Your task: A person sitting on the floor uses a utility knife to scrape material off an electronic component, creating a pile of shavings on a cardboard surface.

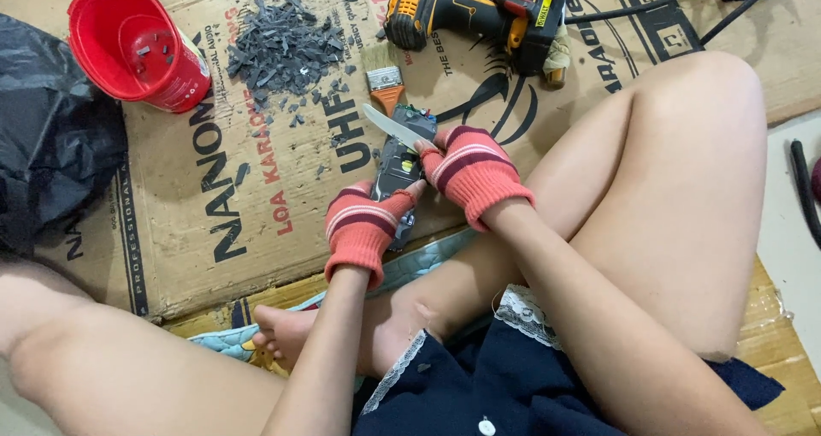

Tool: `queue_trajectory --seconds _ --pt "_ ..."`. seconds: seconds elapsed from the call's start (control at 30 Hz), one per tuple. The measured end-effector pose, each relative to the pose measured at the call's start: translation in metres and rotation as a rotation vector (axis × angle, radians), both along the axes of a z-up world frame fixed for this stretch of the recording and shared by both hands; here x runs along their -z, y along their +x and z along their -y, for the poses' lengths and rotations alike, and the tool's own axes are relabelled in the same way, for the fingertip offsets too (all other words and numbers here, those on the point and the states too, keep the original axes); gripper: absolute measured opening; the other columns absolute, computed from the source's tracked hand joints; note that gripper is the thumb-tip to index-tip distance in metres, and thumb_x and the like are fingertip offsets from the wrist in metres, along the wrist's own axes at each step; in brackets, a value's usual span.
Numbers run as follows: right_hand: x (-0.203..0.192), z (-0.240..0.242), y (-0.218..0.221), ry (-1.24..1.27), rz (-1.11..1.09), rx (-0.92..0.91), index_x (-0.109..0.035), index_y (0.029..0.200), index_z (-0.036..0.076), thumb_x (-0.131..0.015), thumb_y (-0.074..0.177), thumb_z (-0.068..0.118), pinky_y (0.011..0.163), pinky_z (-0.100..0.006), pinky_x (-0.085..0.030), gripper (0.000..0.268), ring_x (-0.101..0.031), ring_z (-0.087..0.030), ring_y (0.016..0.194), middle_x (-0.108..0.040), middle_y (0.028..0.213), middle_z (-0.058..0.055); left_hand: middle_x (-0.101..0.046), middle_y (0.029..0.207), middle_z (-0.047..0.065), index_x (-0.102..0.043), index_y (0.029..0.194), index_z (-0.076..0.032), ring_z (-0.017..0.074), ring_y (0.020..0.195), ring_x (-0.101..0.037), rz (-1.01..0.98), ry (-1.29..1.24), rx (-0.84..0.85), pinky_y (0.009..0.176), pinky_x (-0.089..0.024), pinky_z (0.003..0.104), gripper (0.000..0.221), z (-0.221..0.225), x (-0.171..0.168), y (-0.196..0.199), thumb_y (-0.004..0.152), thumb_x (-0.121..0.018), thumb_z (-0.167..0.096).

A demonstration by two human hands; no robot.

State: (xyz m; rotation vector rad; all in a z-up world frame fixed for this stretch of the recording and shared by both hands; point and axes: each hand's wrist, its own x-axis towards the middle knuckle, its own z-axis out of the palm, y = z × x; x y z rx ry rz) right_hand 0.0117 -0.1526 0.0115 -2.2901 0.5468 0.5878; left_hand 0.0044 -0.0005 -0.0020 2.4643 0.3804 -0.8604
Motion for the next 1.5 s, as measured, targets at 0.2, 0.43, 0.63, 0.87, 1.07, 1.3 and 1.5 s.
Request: queue_trajectory --seconds 0.2,0.43,0.63,0.87,1.07,1.3,1.5 --pt "-0.006 -0.001 -0.004 -0.095 -0.003 -0.102 -0.068 0.129 0.014 -0.048 0.097 0.044 0.103 -0.055 -0.052 0.049 -0.066 -0.037 0.119 -0.073 0.118 -0.018 -0.068 0.129 0.018 -0.06 0.142 -0.017 0.0402 0.127 -0.06 -0.033 -0.035 -0.02 0.102 -0.052 0.054 0.076 0.004 -0.033 -0.006 0.079 -0.07 -0.059" --pt "-0.019 0.044 0.022 -0.153 0.017 -0.134 -0.068 0.131 0.02 -0.048 0.094 0.044 0.108 -0.051 -0.049 0.049 -0.062 -0.034 0.125 -0.071 0.126 -0.015 -0.065 0.135 0.018 -0.057 0.146 -0.018 0.0394 0.132 -0.057 -0.091 -0.047 -0.022 0.108 -0.049 0.051 0.085 -0.001 -0.037 -0.001 0.075 -0.068 -0.065" --pt "-0.003 0.156 0.072 -0.226 0.185 0.122 -0.075 0.12 0.02 -0.052 0.093 0.048 0.108 -0.051 -0.046 0.046 -0.062 -0.032 0.123 -0.074 0.116 -0.01 -0.07 0.128 0.014 -0.062 0.14 -0.019 0.0346 0.128 -0.061 -0.128 -0.021 -0.03 0.107 -0.051 0.045 0.083 0.005 -0.035 0.005 0.073 -0.07 -0.067" --pt "-0.001 0.251 0.155 0.195 0.219 0.555 -0.061 0.081 0.017 -0.065 0.097 0.033 0.043 -0.025 -0.037 0.022 -0.044 -0.012 0.047 -0.054 0.063 0.001 -0.077 0.081 0.003 -0.077 0.098 -0.014 0.0206 0.069 -0.067 0.008 -0.026 -0.113 0.068 -0.054 0.03 0.054 0.001 -0.025 0.005 0.069 -0.077 -0.059" --pt "0.038 0.274 0.199 0.195 0.112 0.371 -0.068 0.093 0.003 -0.062 0.099 0.024 0.045 -0.029 -0.04 0.022 -0.047 -0.017 0.05 -0.059 0.07 -0.009 -0.077 0.082 0.002 -0.076 0.099 -0.017 0.0194 0.071 -0.067 -0.011 0.023 -0.063 0.069 -0.054 0.029 0.054 0.004 -0.018 0.005 0.071 -0.075 -0.063" --pt "0.01 0.228 0.221 -0.15 0.209 0.086 -0.067 0.085 -0.007 -0.057 0.093 0.019 0.054 -0.04 -0.049 0.029 -0.052 -0.03 0.055 -0.06 0.069 -0.019 -0.075 0.079 0.002 -0.075 0.091 -0.015 0.0196 0.07 -0.066 -0.032 0.052 -0.078 0.07 -0.054 0.028 0.054 0.003 -0.016 0.007 0.07 -0.076 -0.065" --pt "-0.026 0.239 0.179 -0.645 0.328 -0.096 -0.066 0.075 -0.014 -0.053 0.09 0.02 0.063 -0.048 -0.05 0.04 -0.052 -0.041 0.059 -0.061 0.067 -0.026 -0.077 0.082 0.003 -0.076 0.093 -0.013 0.0208 0.072 -0.066 0.014 0.021 -0.099 0.072 -0.053 0.029 0.056 0.002 -0.014 0.003 0.068 -0.077 -0.064"
